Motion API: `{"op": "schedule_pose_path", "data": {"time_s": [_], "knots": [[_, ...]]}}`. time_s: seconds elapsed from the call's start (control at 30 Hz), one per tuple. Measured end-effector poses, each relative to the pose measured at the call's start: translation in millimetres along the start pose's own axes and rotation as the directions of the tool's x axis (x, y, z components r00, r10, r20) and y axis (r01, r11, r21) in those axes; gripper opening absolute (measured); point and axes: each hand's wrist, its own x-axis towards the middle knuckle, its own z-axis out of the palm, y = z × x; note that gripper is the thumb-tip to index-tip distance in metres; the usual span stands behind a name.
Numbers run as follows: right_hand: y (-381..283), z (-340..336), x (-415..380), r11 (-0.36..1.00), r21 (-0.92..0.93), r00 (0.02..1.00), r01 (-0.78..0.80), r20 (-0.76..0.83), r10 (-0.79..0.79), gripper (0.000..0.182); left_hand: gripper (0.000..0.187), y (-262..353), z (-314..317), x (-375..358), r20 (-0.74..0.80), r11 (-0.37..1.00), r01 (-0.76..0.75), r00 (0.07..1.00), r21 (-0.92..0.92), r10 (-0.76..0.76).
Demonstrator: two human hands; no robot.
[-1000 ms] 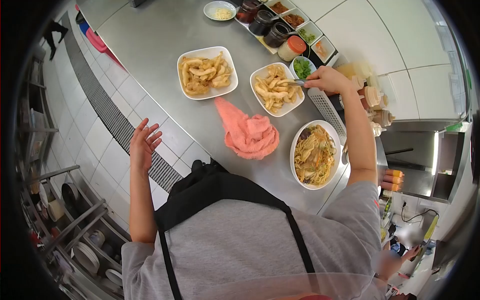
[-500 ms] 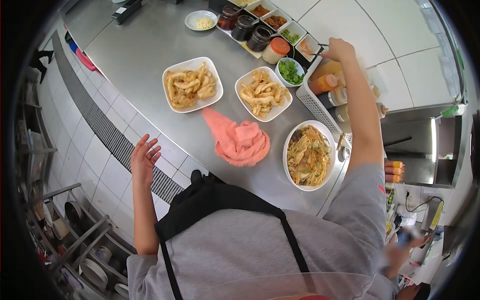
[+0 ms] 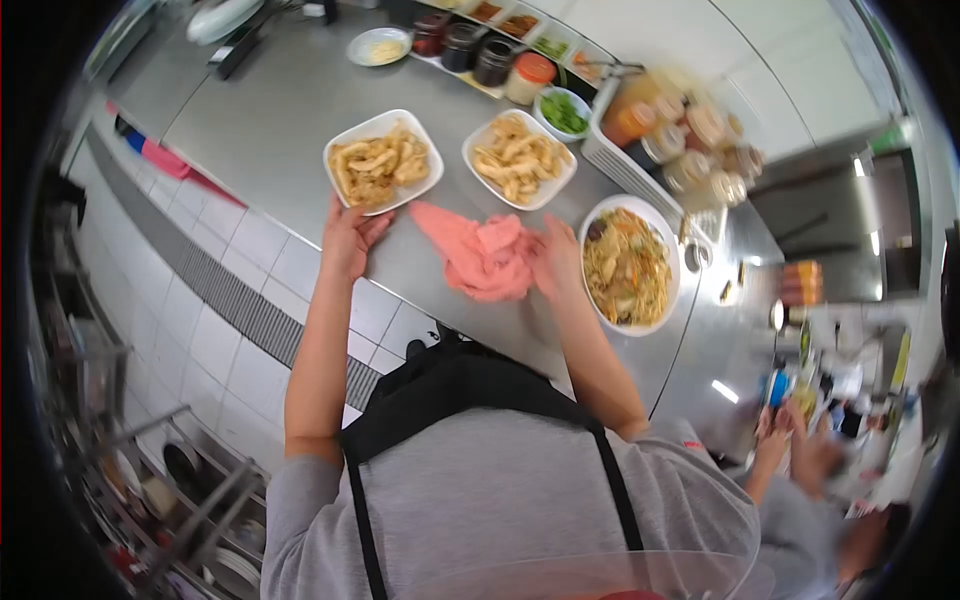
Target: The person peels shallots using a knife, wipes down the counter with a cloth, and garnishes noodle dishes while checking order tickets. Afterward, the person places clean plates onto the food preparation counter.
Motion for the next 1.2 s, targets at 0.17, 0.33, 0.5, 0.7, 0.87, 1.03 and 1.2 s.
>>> {"op": "schedule_pose_path", "data": {"time_s": [0.17, 0.33, 0.5, 0.7, 0.87, 1.03, 1.2], "knots": [[6.3, 25.6, 26.1, 0.994, 0.033, 0.995, 0.1, 0.012, -0.1, 0.02, 0.048, 2.2, -3.9, 6.9, 0.137, 0.992, -0.117, 0.984, 0.036, 0.112], [10.2, 24.1, 25.5, 0.987, -0.07, 0.985, 0.144, -0.085, -0.15, 0.019, 0.05, 8.9, -22.8, -15.1, 0.115, 0.985, -0.082, 0.991, 0.153, 0.065], [-51.7, -15.9, -88.9, 0.991, 0.125, 0.993, 0.048, 0.099, -0.061, 0.021, 0.056, 38.8, -8.8, -91.4, 0.125, 0.943, -0.136, 0.987, 0.303, 0.102], [-110.3, -154.8, -180.5, 0.982, -0.008, 0.982, 0.19, -0.003, -0.19, 0.024, 0.062, 13.9, 62.2, -167.9, 0.198, 0.927, -0.046, 0.98, 0.373, -0.031], [-136.6, -305.1, -215.5, 0.955, -0.158, 0.927, 0.251, -0.244, -0.284, 0.025, 0.063, -87.2, 138.9, -196.9, 0.361, 0.916, 0.139, 0.888, 0.377, -0.284], [-156.3, -455.3, -209.6, 0.963, -0.176, 0.923, 0.205, -0.292, -0.25, 0.023, 0.068, -213.2, 225.5, -213.3, 0.444, 0.829, 0.295, 0.733, 0.475, -0.515], [-176.4, -539.7, -193.3, 0.974, -0.139, 0.942, 0.179, -0.263, -0.211, 0.024, 0.069, -318.8, 284.3, -206.6, 0.397, 0.785, 0.378, 0.705, 0.491, -0.587]]}}
